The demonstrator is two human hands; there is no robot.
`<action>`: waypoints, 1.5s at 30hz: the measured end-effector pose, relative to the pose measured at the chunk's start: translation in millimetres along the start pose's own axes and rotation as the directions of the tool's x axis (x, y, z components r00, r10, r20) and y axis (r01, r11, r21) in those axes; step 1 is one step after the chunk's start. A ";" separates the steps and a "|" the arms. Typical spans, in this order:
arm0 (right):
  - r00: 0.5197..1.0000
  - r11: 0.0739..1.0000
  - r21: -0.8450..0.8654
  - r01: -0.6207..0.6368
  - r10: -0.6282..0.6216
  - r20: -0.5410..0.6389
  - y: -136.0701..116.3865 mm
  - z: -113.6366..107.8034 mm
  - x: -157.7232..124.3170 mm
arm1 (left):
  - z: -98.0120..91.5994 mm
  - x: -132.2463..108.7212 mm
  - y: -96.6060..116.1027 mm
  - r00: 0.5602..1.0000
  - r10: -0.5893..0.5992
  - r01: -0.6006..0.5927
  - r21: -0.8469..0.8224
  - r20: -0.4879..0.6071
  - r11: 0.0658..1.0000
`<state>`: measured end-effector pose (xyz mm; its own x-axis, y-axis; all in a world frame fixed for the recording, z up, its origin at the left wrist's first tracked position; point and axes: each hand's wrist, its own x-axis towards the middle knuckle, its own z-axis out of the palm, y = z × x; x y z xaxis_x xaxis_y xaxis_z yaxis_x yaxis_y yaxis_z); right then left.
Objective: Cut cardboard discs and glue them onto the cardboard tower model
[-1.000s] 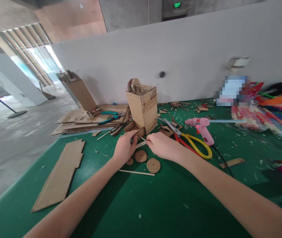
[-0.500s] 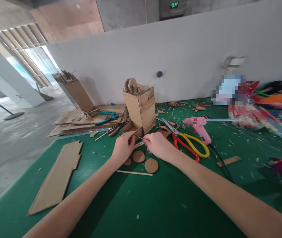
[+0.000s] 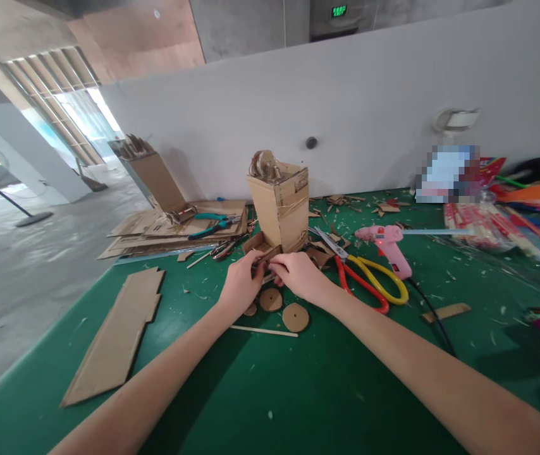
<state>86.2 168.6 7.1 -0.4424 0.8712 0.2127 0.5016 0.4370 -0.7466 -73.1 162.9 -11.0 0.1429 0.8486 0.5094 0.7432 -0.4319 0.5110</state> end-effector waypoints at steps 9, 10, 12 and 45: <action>0.999 0.991 0.130 -0.018 0.014 0.030 4.3 2.4 -0.8 | -1.7 0.2 -1.6 0.994 -0.112 0.110 -0.090 -0.015 0.990; 0.999 0.990 0.141 -0.015 0.011 0.031 4.9 2.3 -0.4 | -3.0 0.0 -1.9 0.993 -0.121 0.119 -0.102 -0.012 0.988; 1.000 0.988 0.153 -0.010 0.006 0.023 6.2 1.8 0.4 | -7.0 0.7 -4.3 0.989 -0.145 0.140 -0.121 -0.029 0.983; 0.984 0.976 0.164 0.145 -0.125 -0.124 25.6 14.0 14.1 | -3.3 57.7 -60.9 0.975 -0.214 0.224 -0.235 0.068 0.946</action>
<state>82.4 188.9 -17.9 -0.4064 0.8304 0.3811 0.3038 0.5161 -0.8008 -112.3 237.2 -10.5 0.0244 0.9400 0.3403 0.5816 -0.2902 0.7600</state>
